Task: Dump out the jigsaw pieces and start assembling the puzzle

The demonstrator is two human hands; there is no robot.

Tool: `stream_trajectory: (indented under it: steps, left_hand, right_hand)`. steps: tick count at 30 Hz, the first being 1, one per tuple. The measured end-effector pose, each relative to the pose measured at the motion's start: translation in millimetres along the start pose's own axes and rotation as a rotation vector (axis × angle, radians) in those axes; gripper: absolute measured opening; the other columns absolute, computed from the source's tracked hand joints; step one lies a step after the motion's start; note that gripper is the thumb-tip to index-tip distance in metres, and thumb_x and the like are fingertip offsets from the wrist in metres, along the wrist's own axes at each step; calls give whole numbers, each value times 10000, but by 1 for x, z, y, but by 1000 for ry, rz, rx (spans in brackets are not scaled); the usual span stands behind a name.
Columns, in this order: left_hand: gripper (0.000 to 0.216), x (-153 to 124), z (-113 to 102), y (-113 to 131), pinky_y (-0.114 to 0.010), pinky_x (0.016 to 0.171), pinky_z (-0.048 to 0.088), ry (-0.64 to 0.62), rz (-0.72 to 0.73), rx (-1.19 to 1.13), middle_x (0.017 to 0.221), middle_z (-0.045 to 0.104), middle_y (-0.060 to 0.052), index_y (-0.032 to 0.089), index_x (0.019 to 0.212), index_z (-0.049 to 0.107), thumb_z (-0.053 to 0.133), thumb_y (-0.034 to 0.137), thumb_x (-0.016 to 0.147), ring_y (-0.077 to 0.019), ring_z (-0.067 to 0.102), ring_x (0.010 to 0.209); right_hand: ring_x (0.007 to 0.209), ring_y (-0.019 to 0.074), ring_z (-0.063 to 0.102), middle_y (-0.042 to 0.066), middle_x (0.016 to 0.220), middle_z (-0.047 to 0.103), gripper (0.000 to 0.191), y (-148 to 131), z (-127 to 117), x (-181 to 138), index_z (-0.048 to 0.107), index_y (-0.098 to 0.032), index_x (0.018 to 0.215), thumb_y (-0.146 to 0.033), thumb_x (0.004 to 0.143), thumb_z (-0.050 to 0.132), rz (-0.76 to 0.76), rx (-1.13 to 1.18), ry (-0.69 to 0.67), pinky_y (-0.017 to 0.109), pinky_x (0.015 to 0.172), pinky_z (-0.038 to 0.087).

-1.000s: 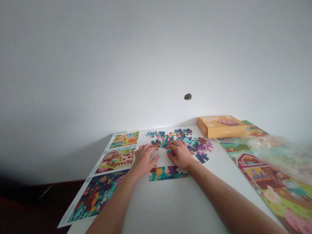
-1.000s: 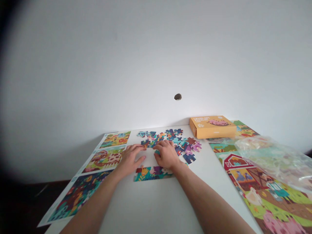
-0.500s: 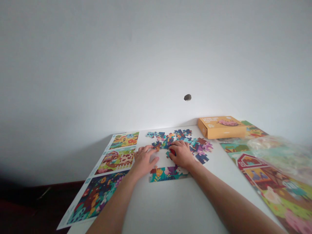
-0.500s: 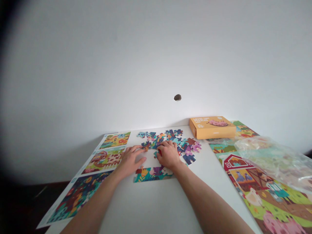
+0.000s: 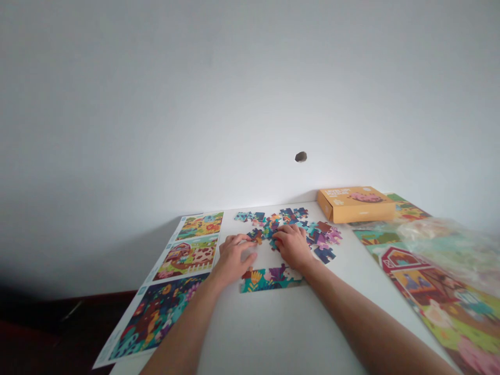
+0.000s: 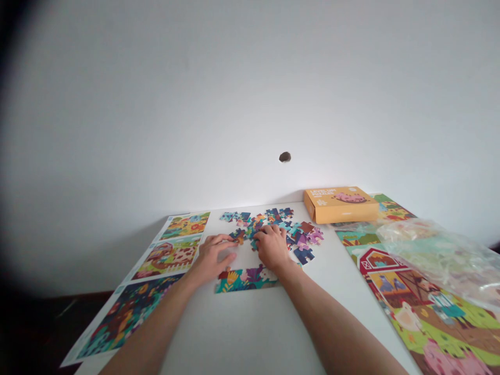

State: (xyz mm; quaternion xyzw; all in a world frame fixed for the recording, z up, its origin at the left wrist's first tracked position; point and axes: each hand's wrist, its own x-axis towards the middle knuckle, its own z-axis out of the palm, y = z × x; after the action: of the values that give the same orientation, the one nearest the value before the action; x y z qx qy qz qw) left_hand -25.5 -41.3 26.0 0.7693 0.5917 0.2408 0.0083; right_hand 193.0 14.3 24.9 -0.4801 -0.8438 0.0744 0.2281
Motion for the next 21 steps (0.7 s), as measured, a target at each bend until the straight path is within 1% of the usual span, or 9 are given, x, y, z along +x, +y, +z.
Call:
stream_trajectory:
  steps: [3, 6, 10, 14, 19, 21]
  left_hand:
    - [265, 0, -2, 2, -409, 974, 399, -5, 55, -25, 1169, 639, -27, 287, 1065, 715, 657, 315, 807, -251, 521, 1076]
    - [247, 0, -3, 3, -401, 965, 399, -17, 90, -56, 1136, 659, -30, 271, 1053, 717, 646, 294, 818, -242, 526, 1058]
    - [204, 1, -2, 2, -378, 933, 412, -37, 90, -102, 1068, 686, -26, 265, 1012, 727, 604, 248, 850, -221, 548, 1006]
    - [189, 3, 1, -1, -357, 904, 425, -22, 57, -135, 1012, 703, -25, 260, 988, 733, 597, 236, 859, -213, 564, 975]
    - [183, 3, 3, -3, -353, 906, 429, -13, 39, -149, 1011, 711, -27, 252, 994, 733, 628, 246, 845, -216, 567, 989]
    - [182, 2, 3, -2, -355, 912, 427, -11, 37, -148, 1011, 713, -27, 253, 993, 735, 628, 248, 846, -215, 570, 989]
  right_hand:
    - [1129, 296, 459, 62, 1199, 601, 316, -1, -2, -1, 675, -307, 1135, -396, 833, 653, -3, 13, 2, 464, 969, 296]
    - [1129, 301, 456, 64, 1180, 601, 373, -1, -4, -1, 660, -312, 1156, -405, 796, 689, -2, 7, -5, 492, 990, 267]
    - [1105, 303, 466, 84, 1106, 622, 344, -1, -5, 0, 676, -285, 1118, -411, 798, 689, 51, -27, 13, 497, 987, 260]
    - [1075, 298, 491, 82, 1049, 654, 324, -1, -4, 1, 675, -271, 1104, -415, 814, 670, 43, -33, 34, 481, 970, 274]
    - [1032, 264, 528, 54, 986, 693, 170, 2, -3, 2, 698, -268, 1004, -322, 871, 605, 43, -37, 84, 442, 957, 268]
    - [1017, 251, 539, 40, 977, 702, 148, 4, -6, 3, 697, -263, 973, -321, 896, 584, 64, -37, 127, 422, 940, 269]
